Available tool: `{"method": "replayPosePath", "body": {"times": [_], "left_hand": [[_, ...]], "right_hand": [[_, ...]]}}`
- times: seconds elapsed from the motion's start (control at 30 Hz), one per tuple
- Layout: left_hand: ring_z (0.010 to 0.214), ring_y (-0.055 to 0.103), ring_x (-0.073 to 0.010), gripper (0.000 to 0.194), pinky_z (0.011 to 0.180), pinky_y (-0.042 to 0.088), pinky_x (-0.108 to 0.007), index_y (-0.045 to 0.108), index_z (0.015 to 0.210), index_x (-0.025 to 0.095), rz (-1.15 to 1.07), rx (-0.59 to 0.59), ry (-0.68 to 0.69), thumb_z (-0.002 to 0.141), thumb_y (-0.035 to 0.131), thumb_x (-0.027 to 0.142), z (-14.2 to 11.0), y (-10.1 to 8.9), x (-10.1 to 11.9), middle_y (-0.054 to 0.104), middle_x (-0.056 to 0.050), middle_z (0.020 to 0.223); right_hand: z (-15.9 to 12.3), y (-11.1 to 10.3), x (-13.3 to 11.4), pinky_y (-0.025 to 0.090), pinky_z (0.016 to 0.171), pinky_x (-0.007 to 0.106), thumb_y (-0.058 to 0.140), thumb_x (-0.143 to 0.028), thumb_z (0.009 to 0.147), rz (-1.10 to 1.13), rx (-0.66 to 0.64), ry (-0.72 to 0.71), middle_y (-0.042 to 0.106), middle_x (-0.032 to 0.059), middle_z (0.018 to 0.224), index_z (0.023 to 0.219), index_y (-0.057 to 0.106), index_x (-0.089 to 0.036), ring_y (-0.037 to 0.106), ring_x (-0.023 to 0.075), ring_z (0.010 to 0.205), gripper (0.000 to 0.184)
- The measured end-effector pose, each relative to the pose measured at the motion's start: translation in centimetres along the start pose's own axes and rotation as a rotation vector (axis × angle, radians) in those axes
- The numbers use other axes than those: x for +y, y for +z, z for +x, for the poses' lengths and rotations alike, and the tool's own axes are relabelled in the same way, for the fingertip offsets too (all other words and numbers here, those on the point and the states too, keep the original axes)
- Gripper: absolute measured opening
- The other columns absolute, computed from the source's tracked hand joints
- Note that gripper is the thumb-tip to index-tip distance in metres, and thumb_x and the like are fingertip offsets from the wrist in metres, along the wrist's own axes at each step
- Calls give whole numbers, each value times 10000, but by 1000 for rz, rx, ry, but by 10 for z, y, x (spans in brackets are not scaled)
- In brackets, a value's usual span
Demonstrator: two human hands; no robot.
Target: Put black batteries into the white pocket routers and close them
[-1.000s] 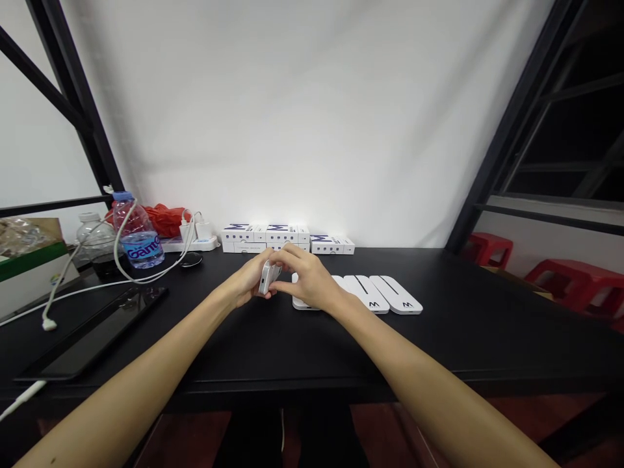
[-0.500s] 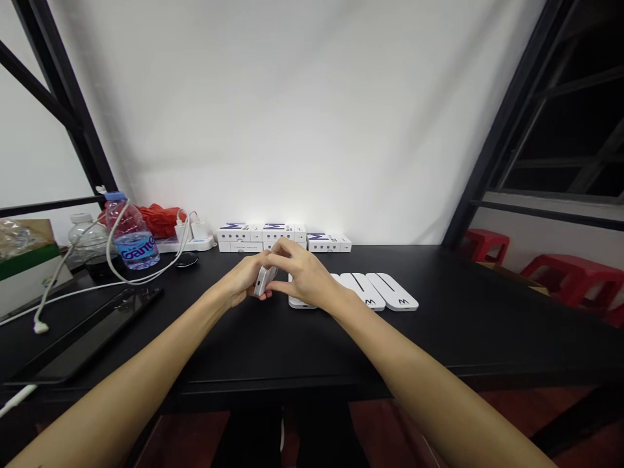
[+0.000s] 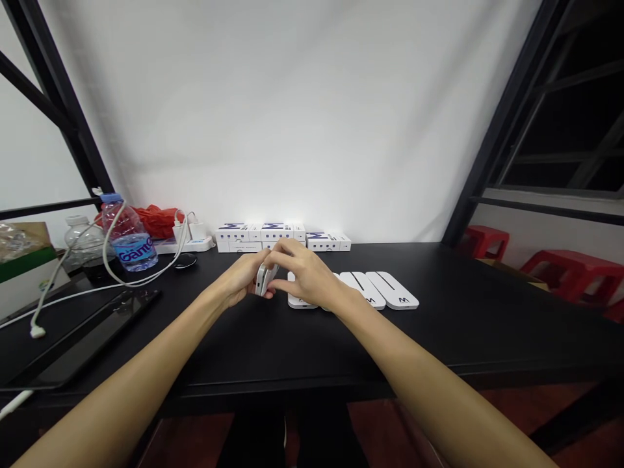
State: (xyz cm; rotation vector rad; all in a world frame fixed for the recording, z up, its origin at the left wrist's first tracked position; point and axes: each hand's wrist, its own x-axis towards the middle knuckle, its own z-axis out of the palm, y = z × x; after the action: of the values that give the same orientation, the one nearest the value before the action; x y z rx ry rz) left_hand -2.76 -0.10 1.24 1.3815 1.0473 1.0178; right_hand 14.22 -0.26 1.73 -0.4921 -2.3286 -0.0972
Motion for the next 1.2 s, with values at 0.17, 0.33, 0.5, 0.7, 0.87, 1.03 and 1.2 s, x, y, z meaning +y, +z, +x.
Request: {"method": "replayPosePath", "body": {"times": [0.17, 0.33, 0.5, 0.7, 0.87, 1.03, 1.2], "left_hand": [[650, 666, -191, 285, 640, 567, -333, 634, 996, 172, -79, 56, 71, 779, 548, 334, 1, 1, 3, 660, -67, 817], [754, 677, -193, 347, 630, 534, -271, 620, 1096, 186, -56, 2, 139, 778, 515, 277, -2, 5, 5, 666, -80, 1004], [714, 640, -179, 296, 577, 476, -248, 646, 958, 179, 82, -21, 179, 818, 557, 424, -5, 9, 4, 662, -73, 846], [719, 613, -157, 293, 601, 456, -238, 663, 878, 203, 113, -17, 214, 781, 626, 478, -6, 10, 5, 658, -55, 827], [781, 629, -166, 306, 651, 474, -240, 675, 922, 189, -3, 52, 212, 770, 657, 454, -2, 8, 4, 682, -52, 882], [746, 651, -173, 283, 604, 508, -250, 668, 959, 165, -329, 191, 107, 826, 598, 405, 3, 8, 5, 708, -75, 902], [803, 693, -261, 315, 672, 567, -398, 644, 996, 122, -423, 104, 6, 894, 438, 338, 3, 7, 6, 706, -141, 1014]], "right_hand": [[-2, -1, 10, 479, 745, 335, 574, -156, 789, 139, 164, 272, 545, 25, 976, 1023, 505, -251, 540, 172, 884, 261], [-3, 0, 17, 481, 690, 300, 524, -140, 787, 172, 187, 364, 544, 27, 971, 1025, 510, -250, 557, 165, 870, 263], [-3, -5, 16, 478, 670, 300, 532, -213, 803, 226, 162, 335, 539, 16, 917, 936, 496, -234, 557, 149, 796, 139], [-3, -10, 15, 512, 634, 315, 618, -330, 757, 423, 104, 420, 533, 10, 923, 857, 429, -229, 565, 162, 814, 236], [-3, -5, 17, 558, 638, 331, 631, -339, 750, 811, 78, 568, 520, -9, 915, 862, 381, -242, 603, 143, 769, 291], [-5, 2, 35, 524, 608, 303, 591, -190, 664, 739, 305, 779, 506, 13, 993, 875, 426, -229, 592, 141, 754, 271], [-9, -6, 44, 466, 535, 262, 449, -113, 642, 390, 299, 906, 578, 47, 1062, 952, 425, -229, 590, 150, 721, 332]]}}
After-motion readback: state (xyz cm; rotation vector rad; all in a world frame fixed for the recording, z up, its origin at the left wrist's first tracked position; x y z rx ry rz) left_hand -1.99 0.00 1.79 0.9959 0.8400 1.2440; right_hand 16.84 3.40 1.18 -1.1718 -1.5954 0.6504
